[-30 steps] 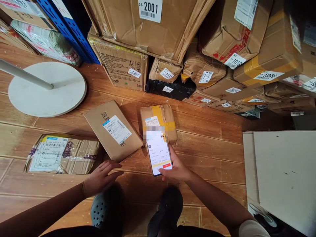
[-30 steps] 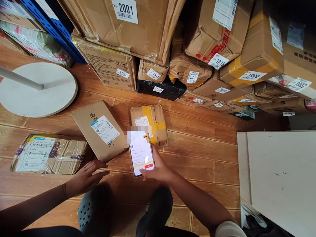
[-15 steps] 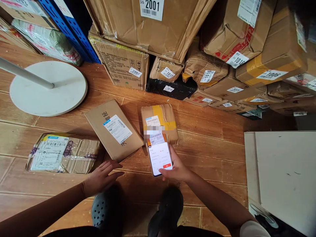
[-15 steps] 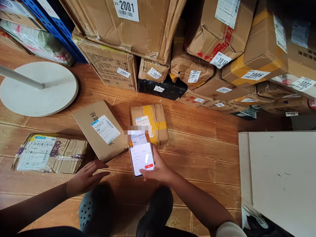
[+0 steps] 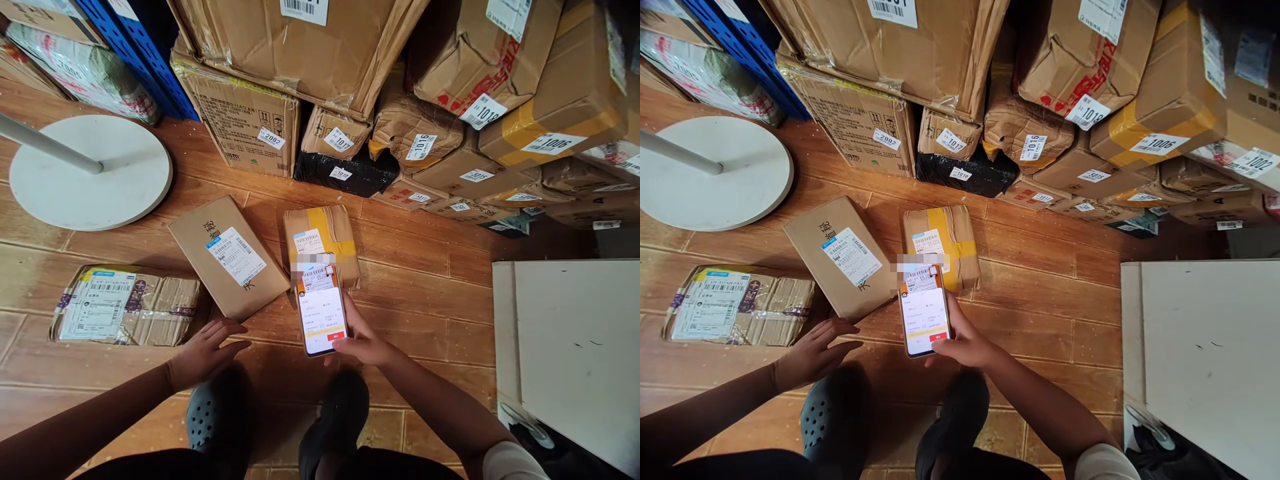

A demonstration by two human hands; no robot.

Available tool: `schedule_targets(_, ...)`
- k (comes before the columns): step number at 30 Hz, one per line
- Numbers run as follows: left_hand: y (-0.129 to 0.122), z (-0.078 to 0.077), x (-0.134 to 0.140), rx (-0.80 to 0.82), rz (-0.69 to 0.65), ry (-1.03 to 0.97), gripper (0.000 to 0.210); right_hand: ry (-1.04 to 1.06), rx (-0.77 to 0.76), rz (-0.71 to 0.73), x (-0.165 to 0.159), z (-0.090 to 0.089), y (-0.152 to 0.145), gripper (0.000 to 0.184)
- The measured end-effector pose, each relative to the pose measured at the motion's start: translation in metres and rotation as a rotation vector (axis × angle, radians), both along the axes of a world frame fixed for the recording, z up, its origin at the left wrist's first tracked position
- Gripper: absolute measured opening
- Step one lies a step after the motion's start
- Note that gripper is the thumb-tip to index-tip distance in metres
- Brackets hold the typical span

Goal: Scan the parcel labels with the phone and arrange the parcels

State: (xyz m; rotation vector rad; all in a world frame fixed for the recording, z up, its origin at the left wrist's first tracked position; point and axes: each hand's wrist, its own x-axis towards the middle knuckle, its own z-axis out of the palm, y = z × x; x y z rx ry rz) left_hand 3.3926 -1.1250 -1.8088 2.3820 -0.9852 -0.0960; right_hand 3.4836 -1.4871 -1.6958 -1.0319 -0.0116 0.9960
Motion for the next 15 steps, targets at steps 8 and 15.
schedule_targets(8,0.0,-0.001,0.021,0.071,0.364,-0.099,0.057,-0.006,-0.001,-0.017,-0.003,0.004,0.0,0.077)
schedule_targets(15,-0.008,0.002,0.049,0.142,0.671,0.058,0.125,0.057,0.015,-0.044,-0.014,-0.008,-0.011,0.105)
